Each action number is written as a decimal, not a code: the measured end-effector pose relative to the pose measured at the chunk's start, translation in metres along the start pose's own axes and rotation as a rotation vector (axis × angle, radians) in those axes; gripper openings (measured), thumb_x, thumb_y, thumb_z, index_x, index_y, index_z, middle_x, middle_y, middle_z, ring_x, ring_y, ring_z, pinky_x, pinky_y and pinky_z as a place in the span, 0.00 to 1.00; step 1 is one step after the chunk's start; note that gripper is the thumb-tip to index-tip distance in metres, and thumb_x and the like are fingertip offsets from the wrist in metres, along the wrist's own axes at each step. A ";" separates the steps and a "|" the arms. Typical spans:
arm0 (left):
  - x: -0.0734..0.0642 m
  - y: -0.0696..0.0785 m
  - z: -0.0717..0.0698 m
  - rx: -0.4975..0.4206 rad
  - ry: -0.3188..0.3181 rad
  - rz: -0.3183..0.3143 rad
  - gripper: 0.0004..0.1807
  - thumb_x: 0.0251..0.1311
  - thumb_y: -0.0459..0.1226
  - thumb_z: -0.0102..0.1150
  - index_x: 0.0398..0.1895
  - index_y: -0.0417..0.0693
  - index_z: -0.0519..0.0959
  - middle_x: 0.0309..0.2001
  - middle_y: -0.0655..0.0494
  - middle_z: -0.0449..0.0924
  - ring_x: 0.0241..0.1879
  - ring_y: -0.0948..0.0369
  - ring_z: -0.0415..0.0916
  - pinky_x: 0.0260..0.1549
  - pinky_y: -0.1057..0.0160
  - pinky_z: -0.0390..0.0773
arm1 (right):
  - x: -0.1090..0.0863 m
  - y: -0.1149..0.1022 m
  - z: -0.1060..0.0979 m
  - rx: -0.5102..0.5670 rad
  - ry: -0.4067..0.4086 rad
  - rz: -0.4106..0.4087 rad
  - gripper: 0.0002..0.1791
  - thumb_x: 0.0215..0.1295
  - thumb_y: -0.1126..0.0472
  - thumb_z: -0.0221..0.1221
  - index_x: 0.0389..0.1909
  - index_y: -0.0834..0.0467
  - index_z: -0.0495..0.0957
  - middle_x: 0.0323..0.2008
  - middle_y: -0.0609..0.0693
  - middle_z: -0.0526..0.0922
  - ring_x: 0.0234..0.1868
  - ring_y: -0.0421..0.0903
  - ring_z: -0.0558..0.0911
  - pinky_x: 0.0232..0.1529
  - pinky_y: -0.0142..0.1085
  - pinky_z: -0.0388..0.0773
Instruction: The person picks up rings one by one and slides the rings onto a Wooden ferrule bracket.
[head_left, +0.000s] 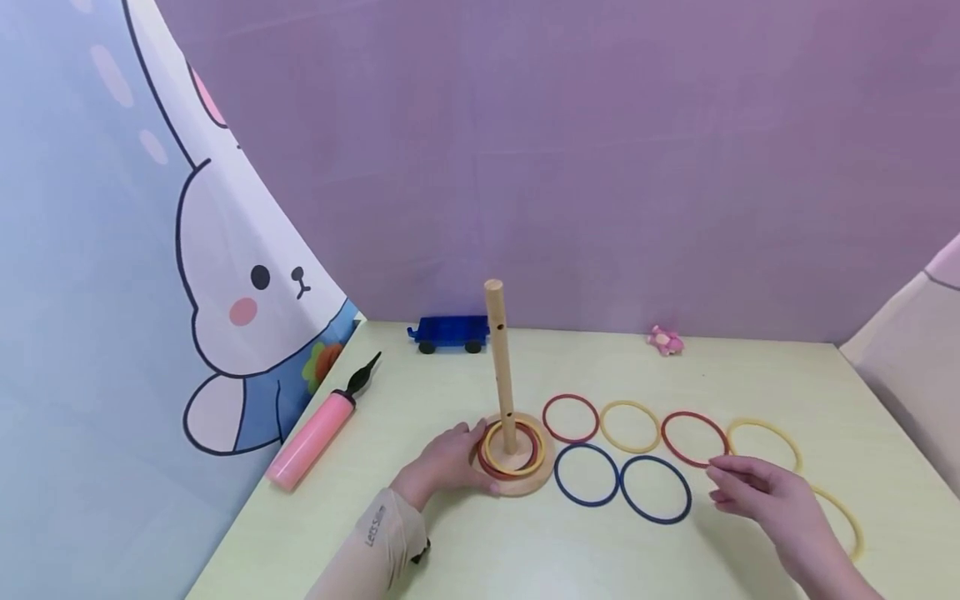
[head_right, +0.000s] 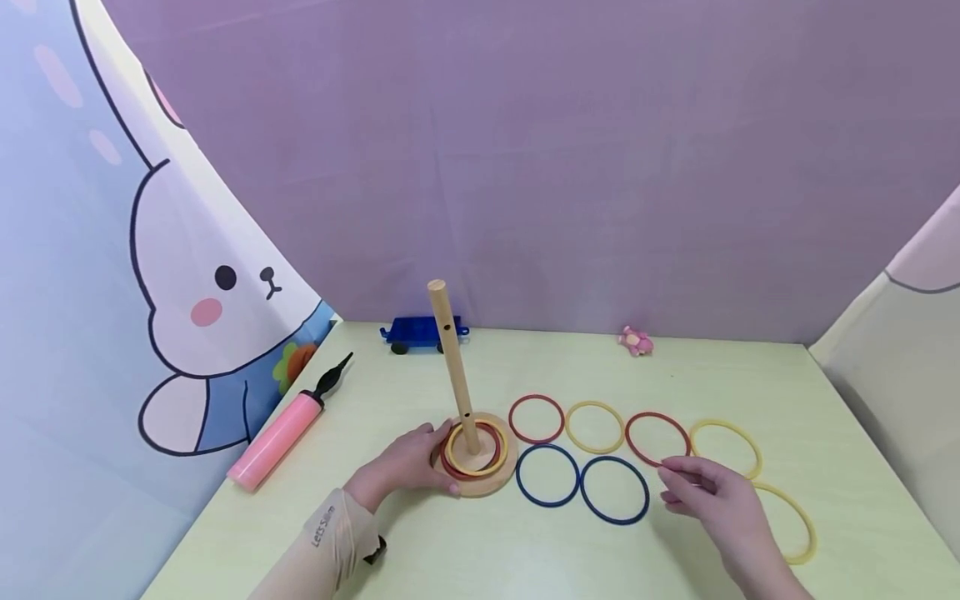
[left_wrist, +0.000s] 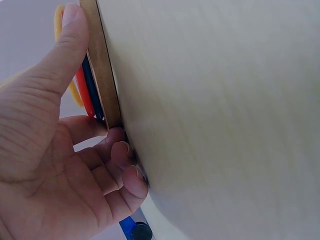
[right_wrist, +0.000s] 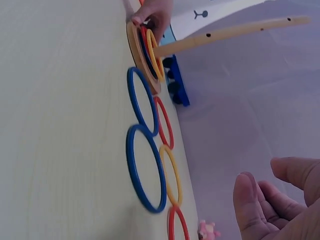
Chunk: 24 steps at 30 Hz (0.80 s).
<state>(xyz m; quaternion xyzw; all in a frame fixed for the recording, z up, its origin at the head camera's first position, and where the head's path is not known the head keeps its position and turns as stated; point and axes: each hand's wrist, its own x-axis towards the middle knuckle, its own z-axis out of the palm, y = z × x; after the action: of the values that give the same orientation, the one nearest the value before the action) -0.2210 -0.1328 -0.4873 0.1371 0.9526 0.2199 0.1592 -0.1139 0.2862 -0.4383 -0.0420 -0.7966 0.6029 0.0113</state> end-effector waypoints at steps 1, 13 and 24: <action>0.000 0.000 0.000 0.000 -0.001 -0.002 0.64 0.34 0.64 0.75 0.76 0.52 0.56 0.59 0.44 0.71 0.56 0.49 0.71 0.57 0.46 0.70 | -0.002 0.003 -0.005 -0.010 0.004 0.003 0.13 0.68 0.61 0.60 0.48 0.66 0.80 0.35 0.41 0.85 0.34 0.45 0.85 0.36 0.34 0.82; -0.001 0.000 -0.002 0.008 0.001 0.012 0.65 0.34 0.64 0.75 0.76 0.50 0.56 0.61 0.42 0.70 0.58 0.47 0.70 0.57 0.45 0.70 | -0.016 0.036 -0.057 0.148 0.041 0.106 0.07 0.67 0.63 0.61 0.39 0.49 0.85 0.35 0.41 0.87 0.34 0.43 0.86 0.35 0.34 0.82; -0.002 -0.002 0.002 0.012 0.006 0.024 0.65 0.35 0.64 0.75 0.76 0.49 0.56 0.62 0.41 0.69 0.58 0.47 0.70 0.57 0.46 0.69 | -0.014 0.061 -0.098 -0.052 0.183 0.232 0.11 0.66 0.53 0.63 0.25 0.32 0.80 0.26 0.35 0.85 0.26 0.40 0.85 0.29 0.32 0.81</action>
<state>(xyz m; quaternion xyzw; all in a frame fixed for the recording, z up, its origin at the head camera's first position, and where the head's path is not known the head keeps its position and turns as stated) -0.2189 -0.1344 -0.4900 0.1489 0.9527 0.2165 0.1530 -0.0897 0.3953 -0.4701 -0.1888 -0.7974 0.5730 0.0129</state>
